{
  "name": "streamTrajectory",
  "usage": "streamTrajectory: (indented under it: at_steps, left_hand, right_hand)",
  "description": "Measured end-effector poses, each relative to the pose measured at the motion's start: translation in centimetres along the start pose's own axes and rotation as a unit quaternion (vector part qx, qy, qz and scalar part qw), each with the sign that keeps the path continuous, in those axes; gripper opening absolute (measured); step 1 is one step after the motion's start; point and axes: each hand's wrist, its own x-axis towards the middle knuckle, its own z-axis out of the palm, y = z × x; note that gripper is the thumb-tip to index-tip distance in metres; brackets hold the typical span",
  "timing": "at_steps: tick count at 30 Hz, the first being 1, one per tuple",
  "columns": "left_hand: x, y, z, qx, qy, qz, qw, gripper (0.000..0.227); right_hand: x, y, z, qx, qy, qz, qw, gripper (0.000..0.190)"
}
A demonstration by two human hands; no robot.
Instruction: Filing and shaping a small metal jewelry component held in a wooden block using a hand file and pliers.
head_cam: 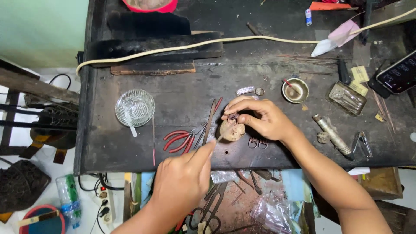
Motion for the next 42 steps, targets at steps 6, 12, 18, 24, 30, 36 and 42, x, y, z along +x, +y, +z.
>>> streamTrajectory:
  at_steps: [6, 12, 18, 24, 30, 36, 42]
  left_hand:
    - [1.3, -0.6, 0.1, -0.054, 0.009, 0.041, 0.998, 0.035]
    - [2.6, -1.0, 1.0, -0.05, 0.057, 0.038, 0.996, 0.027]
    - [0.8, -1.6, -2.5, -0.098, 0.071, 0.034, 0.992, 0.021]
    - [1.4, -2.7, -1.0, -0.244, 0.08, -0.082, 0.963, 0.024]
    - [0.6, -1.3, 2.7, -0.19, -0.061, -0.098, 0.975, 0.025]
    - [0.7, -1.6, 3.1, -0.141, -0.09, -0.048, 0.985, 0.023]
    - [0.7, -1.9, 3.8, -0.141, -0.092, -0.024, 0.985, 0.022]
  right_hand:
    - [0.0, -0.2, 0.0, -0.008, 0.003, 0.015, 1.0, 0.026]
    - [0.2, -0.5, -0.1, -0.008, -0.008, 0.02, 1.0, 0.027]
    - [-0.3, -0.2, -0.1, -0.034, 0.005, 0.025, 0.999, 0.026]
    - [-0.5, -4.3, 3.0, -0.099, 0.248, 0.038, 0.963, 0.021]
    - [-2.2, -5.7, 8.4, 0.061, 0.378, -0.043, 0.923, 0.031]
    - [-4.7, -4.7, 10.3, 0.038, 0.444, -0.06, 0.893, 0.045]
    - [-5.2, -5.5, 10.3, 0.052, 0.437, -0.081, 0.894, 0.056]
